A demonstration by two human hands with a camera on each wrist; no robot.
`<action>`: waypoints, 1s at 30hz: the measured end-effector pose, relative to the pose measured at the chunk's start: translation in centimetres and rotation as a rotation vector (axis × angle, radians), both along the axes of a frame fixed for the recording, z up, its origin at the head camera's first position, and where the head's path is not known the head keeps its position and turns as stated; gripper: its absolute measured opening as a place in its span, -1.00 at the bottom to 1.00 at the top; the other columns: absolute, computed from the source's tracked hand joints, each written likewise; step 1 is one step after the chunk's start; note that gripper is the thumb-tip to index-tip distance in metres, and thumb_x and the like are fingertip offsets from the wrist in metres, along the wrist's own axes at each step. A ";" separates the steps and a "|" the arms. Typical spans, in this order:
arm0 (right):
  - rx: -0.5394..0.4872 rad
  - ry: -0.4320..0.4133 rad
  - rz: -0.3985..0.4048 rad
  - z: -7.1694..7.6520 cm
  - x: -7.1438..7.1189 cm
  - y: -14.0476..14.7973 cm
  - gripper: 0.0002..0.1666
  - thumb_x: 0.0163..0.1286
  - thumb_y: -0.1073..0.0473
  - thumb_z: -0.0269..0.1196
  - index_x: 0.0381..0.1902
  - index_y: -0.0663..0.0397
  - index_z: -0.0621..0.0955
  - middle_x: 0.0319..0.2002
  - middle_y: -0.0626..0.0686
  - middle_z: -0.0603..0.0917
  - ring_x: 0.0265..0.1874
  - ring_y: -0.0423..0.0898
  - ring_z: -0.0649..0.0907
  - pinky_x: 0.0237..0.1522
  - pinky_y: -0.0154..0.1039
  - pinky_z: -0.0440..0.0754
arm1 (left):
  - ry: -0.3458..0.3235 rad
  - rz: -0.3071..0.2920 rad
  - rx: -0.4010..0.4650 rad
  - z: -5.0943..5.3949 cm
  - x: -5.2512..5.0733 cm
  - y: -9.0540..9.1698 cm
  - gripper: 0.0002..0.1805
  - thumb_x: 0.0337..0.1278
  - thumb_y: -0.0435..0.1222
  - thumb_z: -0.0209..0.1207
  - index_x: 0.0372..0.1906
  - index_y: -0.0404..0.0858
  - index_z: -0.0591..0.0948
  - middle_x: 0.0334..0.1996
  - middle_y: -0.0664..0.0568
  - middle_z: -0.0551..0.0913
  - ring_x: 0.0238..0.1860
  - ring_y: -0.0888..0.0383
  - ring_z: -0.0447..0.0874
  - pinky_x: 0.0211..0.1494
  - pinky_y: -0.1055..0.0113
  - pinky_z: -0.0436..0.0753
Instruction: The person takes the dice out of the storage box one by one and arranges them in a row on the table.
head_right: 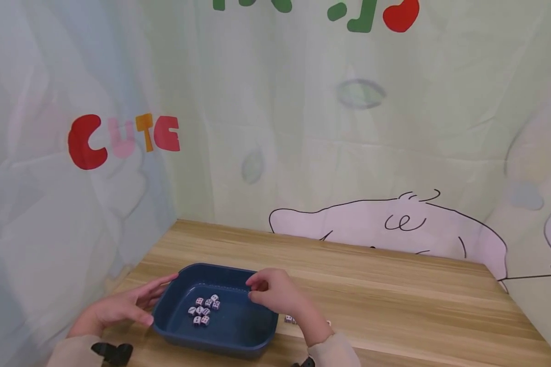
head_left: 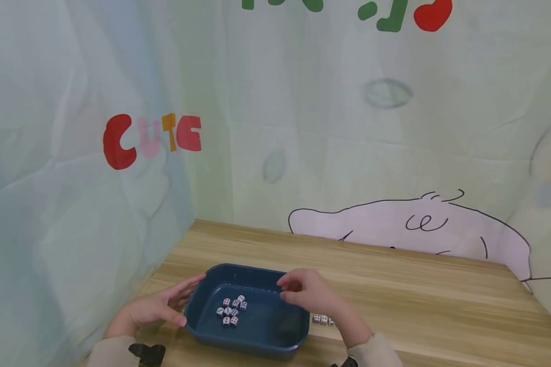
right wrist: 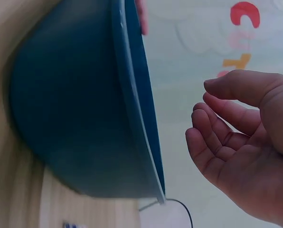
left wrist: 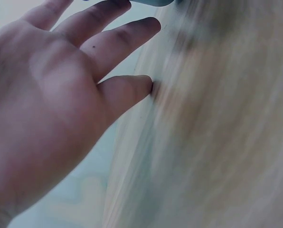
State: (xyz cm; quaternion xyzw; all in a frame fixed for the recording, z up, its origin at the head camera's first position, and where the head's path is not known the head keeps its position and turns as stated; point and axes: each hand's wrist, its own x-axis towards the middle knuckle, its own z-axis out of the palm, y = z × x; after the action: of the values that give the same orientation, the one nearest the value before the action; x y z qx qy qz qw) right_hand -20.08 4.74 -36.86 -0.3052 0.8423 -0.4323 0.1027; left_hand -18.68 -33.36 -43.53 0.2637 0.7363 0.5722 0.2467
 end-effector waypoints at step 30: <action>0.034 -0.106 0.029 -3.6 0.7 -8.3 -0.82 0.17 0.36 0.33 -0.23 0.26 0.70 -0.46 -0.09 0.65 -0.49 -0.32 0.54 -0.37 -0.41 0.50 | -0.023 -0.020 -0.002 -0.2 -0.1 -0.1 0.05 0.15 -0.29 0.27 0.54 -0.20 -0.20 0.44 -0.50 -0.11 0.40 -0.49 -0.10 0.26 0.19 0.27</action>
State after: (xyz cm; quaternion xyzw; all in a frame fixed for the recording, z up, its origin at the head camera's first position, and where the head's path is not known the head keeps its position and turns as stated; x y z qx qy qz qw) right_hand -19.41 -3.56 -40.49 -0.2922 0.8384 -0.4319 0.1586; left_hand -18.77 -33.45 -43.71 0.2642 0.7315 0.5718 0.2610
